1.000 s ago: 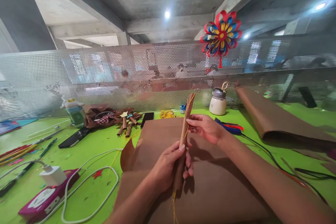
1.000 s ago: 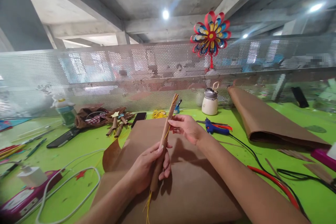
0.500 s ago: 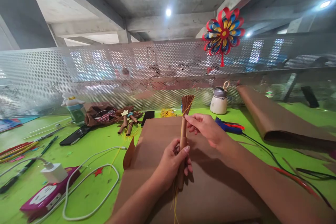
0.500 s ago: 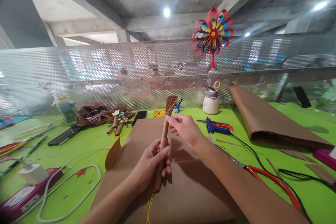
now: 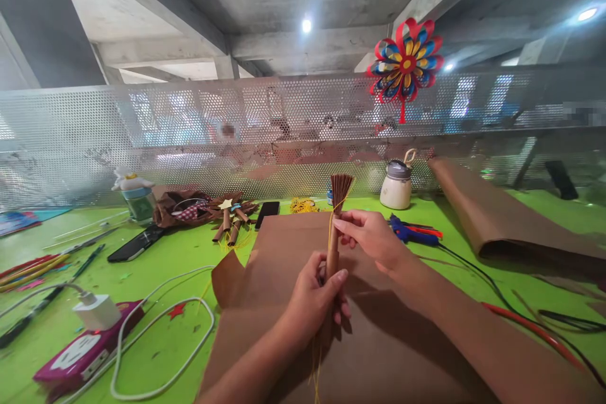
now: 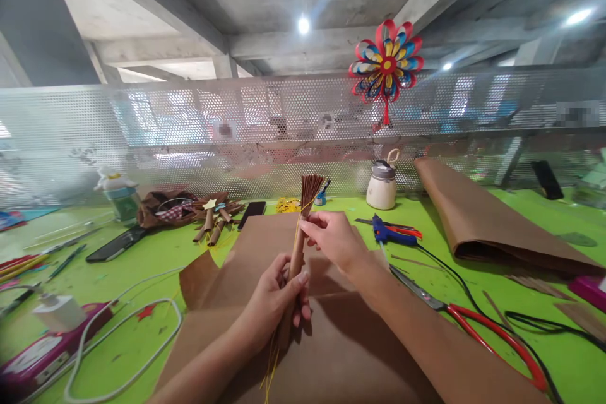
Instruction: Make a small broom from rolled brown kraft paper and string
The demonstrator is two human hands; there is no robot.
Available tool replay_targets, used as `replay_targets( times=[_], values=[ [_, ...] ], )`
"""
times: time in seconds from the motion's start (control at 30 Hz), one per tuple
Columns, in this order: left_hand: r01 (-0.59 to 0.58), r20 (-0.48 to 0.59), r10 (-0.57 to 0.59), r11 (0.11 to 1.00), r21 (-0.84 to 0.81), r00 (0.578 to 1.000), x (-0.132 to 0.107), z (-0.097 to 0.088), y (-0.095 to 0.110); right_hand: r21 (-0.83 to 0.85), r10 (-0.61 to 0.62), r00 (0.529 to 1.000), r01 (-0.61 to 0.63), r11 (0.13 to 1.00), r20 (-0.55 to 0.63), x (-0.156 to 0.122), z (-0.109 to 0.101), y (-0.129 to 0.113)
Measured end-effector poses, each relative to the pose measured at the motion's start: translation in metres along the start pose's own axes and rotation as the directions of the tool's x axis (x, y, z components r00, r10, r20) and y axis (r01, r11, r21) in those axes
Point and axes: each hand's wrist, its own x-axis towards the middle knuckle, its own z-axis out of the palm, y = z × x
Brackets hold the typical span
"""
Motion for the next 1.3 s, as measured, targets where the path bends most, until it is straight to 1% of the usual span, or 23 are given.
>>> replay_targets(
  times=[0.1, 0.2, 0.23, 0.3, 0.37, 0.47, 0.53, 0.6, 0.73, 0.93, 1.0, 1.07, 1.1, 1.17, 1.2, 1.23, 1.3],
  values=[
    [-0.013, 0.003, 0.012, 1.000, 0.021, 1.000, 0.001, 0.000, -0.002, -0.061, -0.013, 0.999, 0.011, 0.998, -0.032, -0.001, 0.001, -0.003],
    [-0.026, -0.008, 0.026, 0.998, 0.055, 1.000, 0.002, 0.001, -0.006, -0.183, -0.088, 0.989, 0.065, 0.981, -0.122, 0.000, 0.002, -0.003],
    [-0.029, -0.014, 0.030, 0.997, 0.065, 0.999, 0.002, 0.001, -0.007, -0.202, -0.105, 0.985, 0.075, 0.977, -0.140, 0.001, 0.002, -0.003],
    [-0.027, -0.013, 0.028, 0.997, 0.072, 1.000, 0.002, 0.002, -0.008, -0.179, -0.092, 0.985, 0.066, 0.982, -0.143, 0.002, 0.001, -0.001],
    [-0.013, 0.008, 0.012, 0.999, 0.044, 1.000, 0.000, 0.002, -0.006, -0.091, -0.049, 0.994, 0.040, 0.995, -0.102, 0.002, 0.000, 0.000],
    [0.025, 0.059, -0.023, 0.999, -0.030, 0.998, -0.001, 0.001, -0.001, 0.116, -0.011, 0.999, 0.005, 0.993, 0.051, 0.003, -0.003, -0.001],
    [0.046, 0.086, -0.039, 0.996, -0.075, 0.996, -0.002, 0.000, 0.003, 0.252, 0.001, 0.986, -0.043, 0.967, 0.165, 0.005, -0.006, -0.001],
    [0.059, 0.102, -0.048, 0.992, -0.110, 0.994, -0.002, -0.001, 0.006, 0.341, 0.030, 0.970, -0.113, 0.933, 0.240, 0.007, -0.009, 0.000],
    [0.086, 0.160, -0.055, 0.977, -0.195, 0.986, -0.002, -0.004, 0.010, 0.442, 0.075, 0.953, -0.205, 0.873, 0.295, 0.013, -0.014, 0.007],
    [0.147, 0.306, -0.054, 0.946, -0.290, 0.951, -0.004, -0.007, 0.012, 0.529, -0.004, 0.914, -0.231, 0.817, 0.405, 0.016, -0.021, 0.010],
    [0.157, 0.324, -0.050, 0.937, -0.312, 0.945, -0.004, -0.007, 0.013, 0.543, -0.006, 0.906, -0.248, 0.802, 0.423, 0.017, -0.020, 0.010],
    [0.143, 0.294, -0.044, 0.934, -0.326, 0.955, -0.004, -0.007, 0.015, 0.526, 0.041, 0.918, -0.262, 0.809, 0.394, 0.016, -0.018, 0.010],
    [0.128, 0.257, -0.040, 0.934, -0.334, 0.965, -0.004, -0.008, 0.016, 0.504, 0.080, 0.933, -0.260, 0.824, 0.352, 0.015, -0.016, 0.010],
    [0.092, 0.147, -0.043, 0.933, -0.348, 0.988, -0.002, -0.009, 0.019, 0.430, 0.150, 0.959, -0.244, 0.869, 0.239, 0.010, -0.012, 0.009],
    [0.072, 0.079, -0.047, 0.932, -0.356, 0.996, -0.001, -0.011, 0.020, 0.383, 0.162, 0.970, -0.222, 0.897, 0.184, 0.007, -0.009, 0.008],
    [0.048, -0.001, -0.052, 0.933, -0.357, 0.999, 0.001, -0.012, 0.020, 0.328, 0.153, 0.979, -0.190, 0.925, 0.137, 0.003, -0.006, 0.007],
    [-0.009, -0.127, -0.039, 0.935, -0.355, 0.991, 0.006, -0.016, 0.018, 0.183, 0.105, 0.990, -0.120, 0.976, 0.089, -0.007, 0.000, 0.004]
  ],
)
